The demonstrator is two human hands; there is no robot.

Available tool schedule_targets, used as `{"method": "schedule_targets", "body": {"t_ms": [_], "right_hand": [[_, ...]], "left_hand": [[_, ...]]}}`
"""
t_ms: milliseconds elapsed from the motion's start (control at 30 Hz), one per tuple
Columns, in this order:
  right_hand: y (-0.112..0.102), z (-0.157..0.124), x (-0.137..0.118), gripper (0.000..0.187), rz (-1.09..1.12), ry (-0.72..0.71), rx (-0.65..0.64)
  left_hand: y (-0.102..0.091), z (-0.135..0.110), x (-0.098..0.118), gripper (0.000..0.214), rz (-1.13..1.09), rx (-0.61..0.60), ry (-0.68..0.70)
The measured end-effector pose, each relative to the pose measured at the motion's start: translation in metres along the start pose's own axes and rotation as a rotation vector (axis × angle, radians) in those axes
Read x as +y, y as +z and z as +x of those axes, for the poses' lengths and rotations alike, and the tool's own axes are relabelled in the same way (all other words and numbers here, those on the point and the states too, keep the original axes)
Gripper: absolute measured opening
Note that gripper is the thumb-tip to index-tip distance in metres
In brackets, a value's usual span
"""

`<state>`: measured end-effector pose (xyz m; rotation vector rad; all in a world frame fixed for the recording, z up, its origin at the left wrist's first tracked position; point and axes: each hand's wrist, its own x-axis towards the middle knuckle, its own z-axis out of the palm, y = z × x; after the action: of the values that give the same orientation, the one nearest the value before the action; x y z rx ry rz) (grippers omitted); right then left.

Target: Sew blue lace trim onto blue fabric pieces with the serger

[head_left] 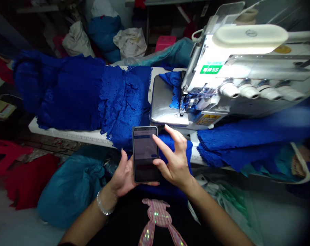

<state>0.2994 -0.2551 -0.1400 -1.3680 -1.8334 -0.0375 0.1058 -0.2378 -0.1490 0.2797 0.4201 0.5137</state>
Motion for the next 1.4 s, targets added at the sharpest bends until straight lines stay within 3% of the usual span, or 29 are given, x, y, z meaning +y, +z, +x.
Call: {"method": "schedule_targets", "body": {"t_ms": [133, 467, 867, 1200, 1400], "right_hand": [[-0.007, -0.011, 0.002, 0.052, 0.057, 0.024, 0.075], [-0.005, -0.030, 0.001, 0.047, 0.101, 0.077, 0.055], [-0.004, -0.017, 0.003, 0.049, 0.068, 0.055, 0.010], [0.001, -0.004, 0.010, 0.050, 0.017, 0.032, -0.021], [0.006, 0.002, 0.016, 0.055, -0.042, 0.038, -0.043]], "left_hand": [[0.003, 0.001, 0.004, 0.077, 0.009, -0.014, -0.002], [0.004, 0.002, 0.004, 0.078, -0.012, -0.030, 0.001], [0.002, 0.001, 0.003, 0.073, 0.003, 0.031, 0.018], [0.001, 0.001, 0.001, 0.070, -0.037, -0.065, 0.017], [0.001, 0.000, 0.001, 0.072, -0.034, -0.057, 0.004]]}}
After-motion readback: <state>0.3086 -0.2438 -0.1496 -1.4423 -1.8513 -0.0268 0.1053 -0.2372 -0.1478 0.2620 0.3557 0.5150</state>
